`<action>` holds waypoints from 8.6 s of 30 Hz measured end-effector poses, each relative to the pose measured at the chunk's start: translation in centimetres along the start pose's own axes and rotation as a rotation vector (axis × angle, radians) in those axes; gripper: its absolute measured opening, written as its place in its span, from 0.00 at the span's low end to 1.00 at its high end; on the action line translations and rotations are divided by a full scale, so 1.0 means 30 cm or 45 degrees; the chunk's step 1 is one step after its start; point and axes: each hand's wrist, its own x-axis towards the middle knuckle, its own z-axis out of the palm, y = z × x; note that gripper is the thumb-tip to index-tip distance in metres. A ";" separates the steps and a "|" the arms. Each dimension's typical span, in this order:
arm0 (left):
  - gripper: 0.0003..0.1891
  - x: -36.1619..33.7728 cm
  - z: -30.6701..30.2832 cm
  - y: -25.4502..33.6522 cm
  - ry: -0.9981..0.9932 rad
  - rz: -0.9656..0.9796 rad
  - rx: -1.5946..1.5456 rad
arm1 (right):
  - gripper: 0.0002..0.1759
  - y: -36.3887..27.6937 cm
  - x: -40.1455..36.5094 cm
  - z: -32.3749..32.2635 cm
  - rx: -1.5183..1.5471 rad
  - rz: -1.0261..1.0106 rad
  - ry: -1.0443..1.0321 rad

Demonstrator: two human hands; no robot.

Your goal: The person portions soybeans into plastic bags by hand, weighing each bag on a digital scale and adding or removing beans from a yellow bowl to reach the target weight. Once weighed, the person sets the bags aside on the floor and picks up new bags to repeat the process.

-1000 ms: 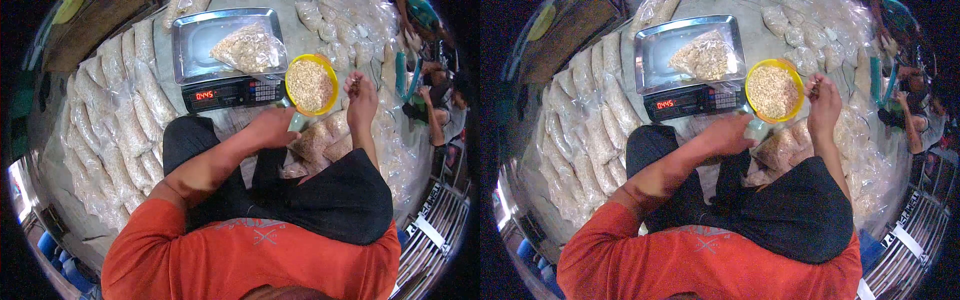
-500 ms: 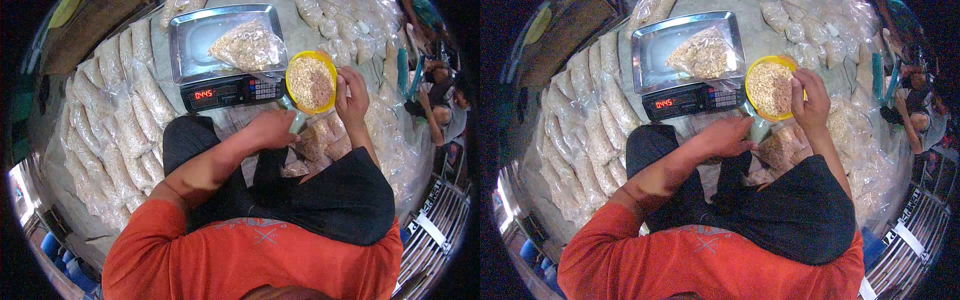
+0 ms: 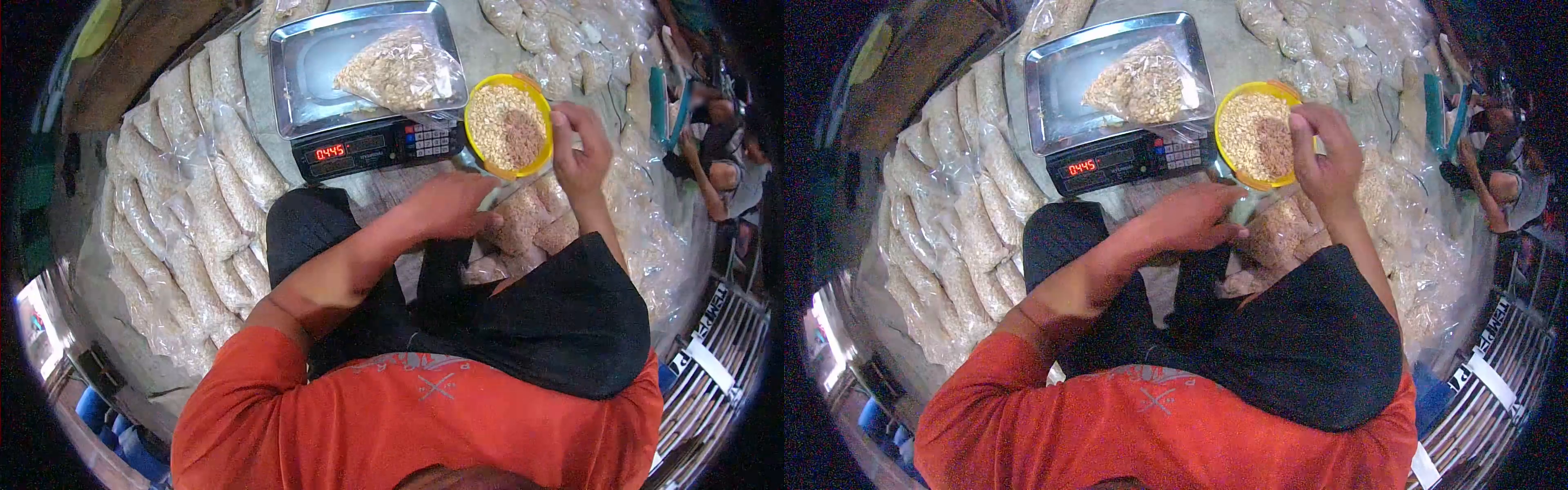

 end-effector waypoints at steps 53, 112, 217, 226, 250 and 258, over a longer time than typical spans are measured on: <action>0.09 0.357 0.250 0.532 0.462 0.961 0.149 | 0.13 0.087 -0.386 -0.912 0.079 1.201 -0.063; 0.22 0.199 -0.144 0.285 0.954 0.632 0.372 | 0.07 0.089 0.205 -0.426 0.047 -0.040 -0.364; 0.33 -0.026 0.100 -0.254 -0.572 -0.587 0.058 | 0.20 0.233 -0.227 0.218 -0.272 0.333 -0.707; 0.27 -0.053 0.082 -0.193 -0.385 -0.587 0.021 | 0.17 0.086 -0.144 0.116 -0.098 0.473 -0.460; 0.17 -0.190 0.066 -0.176 -0.219 -0.452 -0.020 | 0.12 -0.112 0.246 0.425 0.366 -0.431 -0.315; 0.23 -0.173 0.046 -0.312 -0.574 -0.565 0.131 | 0.12 -0.135 0.286 0.630 0.124 -0.109 -0.713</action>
